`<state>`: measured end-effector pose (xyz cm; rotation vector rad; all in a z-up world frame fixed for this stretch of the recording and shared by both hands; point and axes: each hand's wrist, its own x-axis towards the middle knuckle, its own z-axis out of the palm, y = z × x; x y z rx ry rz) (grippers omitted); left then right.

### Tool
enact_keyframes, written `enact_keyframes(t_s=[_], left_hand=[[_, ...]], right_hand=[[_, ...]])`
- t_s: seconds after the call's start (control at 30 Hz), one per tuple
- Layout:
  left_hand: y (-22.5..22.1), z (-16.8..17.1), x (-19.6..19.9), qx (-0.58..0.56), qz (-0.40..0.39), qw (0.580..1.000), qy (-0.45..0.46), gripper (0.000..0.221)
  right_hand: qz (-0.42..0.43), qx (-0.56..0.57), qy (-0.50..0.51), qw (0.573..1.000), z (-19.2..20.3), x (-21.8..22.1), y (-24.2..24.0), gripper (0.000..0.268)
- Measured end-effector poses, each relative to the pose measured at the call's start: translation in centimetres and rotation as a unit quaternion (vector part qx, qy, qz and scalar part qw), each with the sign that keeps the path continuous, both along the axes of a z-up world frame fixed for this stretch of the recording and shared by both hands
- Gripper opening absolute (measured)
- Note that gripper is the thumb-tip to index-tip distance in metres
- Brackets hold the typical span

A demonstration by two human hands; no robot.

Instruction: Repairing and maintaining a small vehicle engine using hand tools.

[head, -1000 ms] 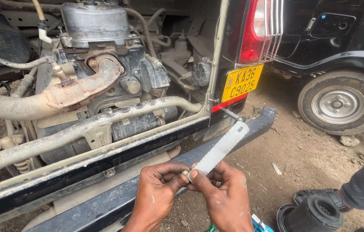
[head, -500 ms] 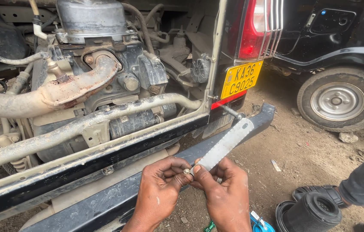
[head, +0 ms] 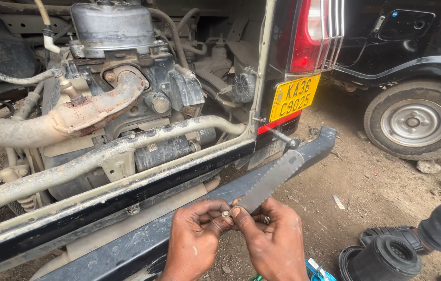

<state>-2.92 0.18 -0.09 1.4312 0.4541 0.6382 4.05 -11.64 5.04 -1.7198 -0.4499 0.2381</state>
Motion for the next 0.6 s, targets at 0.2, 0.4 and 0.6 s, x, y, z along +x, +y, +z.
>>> enact_keyframes(t_s=[0.2, 0.4, 0.6], left_hand=[[0.1, -1.0, 0.3, -0.003, -0.013, 1.000, -0.020, 0.012], [0.0, -0.5, 0.3, -0.027, -0.020, 0.998, -0.048, 0.015], [0.0, -0.5, 0.2, 0.002, -0.017, 1.000, -0.026, 0.015]], right_hand=[[0.058, 0.003, -0.008, 0.998, -0.9, 1.4, -0.5, 0.018], [0.052, -0.013, -0.028, 0.998, -0.8, 1.0, -0.3, 0.017], [-0.019, -0.079, -0.034, 0.996, 0.6, -0.2, 0.1, 0.019]])
